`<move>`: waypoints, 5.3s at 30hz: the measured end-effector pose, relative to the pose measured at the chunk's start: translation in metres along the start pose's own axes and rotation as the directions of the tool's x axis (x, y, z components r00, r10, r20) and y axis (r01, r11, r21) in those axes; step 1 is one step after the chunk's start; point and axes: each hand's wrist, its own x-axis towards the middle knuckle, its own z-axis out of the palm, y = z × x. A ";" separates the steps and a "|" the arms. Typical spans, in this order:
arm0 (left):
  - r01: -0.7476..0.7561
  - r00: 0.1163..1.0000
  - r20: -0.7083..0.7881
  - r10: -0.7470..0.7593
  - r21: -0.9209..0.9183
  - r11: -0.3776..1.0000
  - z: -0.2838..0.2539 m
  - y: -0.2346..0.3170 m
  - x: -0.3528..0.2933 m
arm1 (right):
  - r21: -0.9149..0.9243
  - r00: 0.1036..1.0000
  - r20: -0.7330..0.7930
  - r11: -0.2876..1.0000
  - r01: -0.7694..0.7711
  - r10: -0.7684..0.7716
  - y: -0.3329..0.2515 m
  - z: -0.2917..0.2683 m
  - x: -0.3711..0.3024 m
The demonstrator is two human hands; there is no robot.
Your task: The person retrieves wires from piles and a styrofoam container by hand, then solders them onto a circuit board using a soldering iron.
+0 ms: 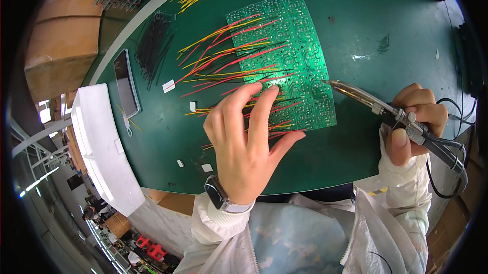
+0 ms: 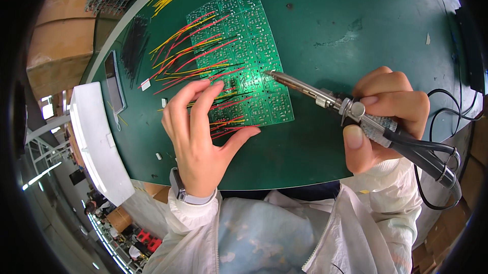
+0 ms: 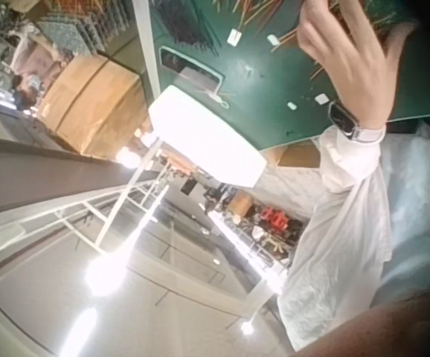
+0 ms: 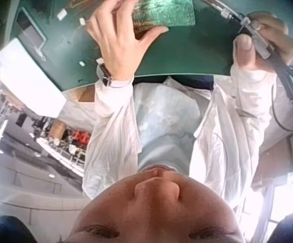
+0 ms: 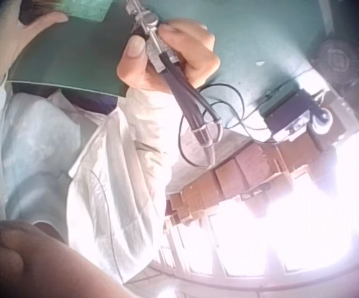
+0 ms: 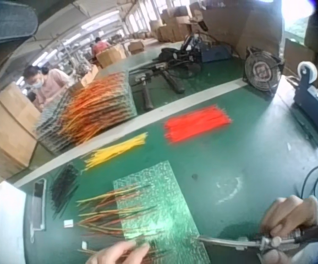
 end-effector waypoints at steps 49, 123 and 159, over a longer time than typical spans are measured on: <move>0.014 1.000 -0.007 -0.019 -0.415 0.910 -0.023 -0.005 0.016 | -0.036 1.000 0.014 0.999 0.016 -0.015 0.003 0.004 -0.004; -0.205 0.969 -0.194 0.153 -0.285 0.936 0.038 0.002 0.007 | 0.015 0.970 0.225 0.995 -0.101 0.095 -0.009 0.002 -0.011; -0.136 0.983 -0.159 0.097 -0.258 0.957 0.033 0.009 0.004 | 0.010 0.963 0.249 0.993 -0.115 0.109 -0.009 0.002 -0.008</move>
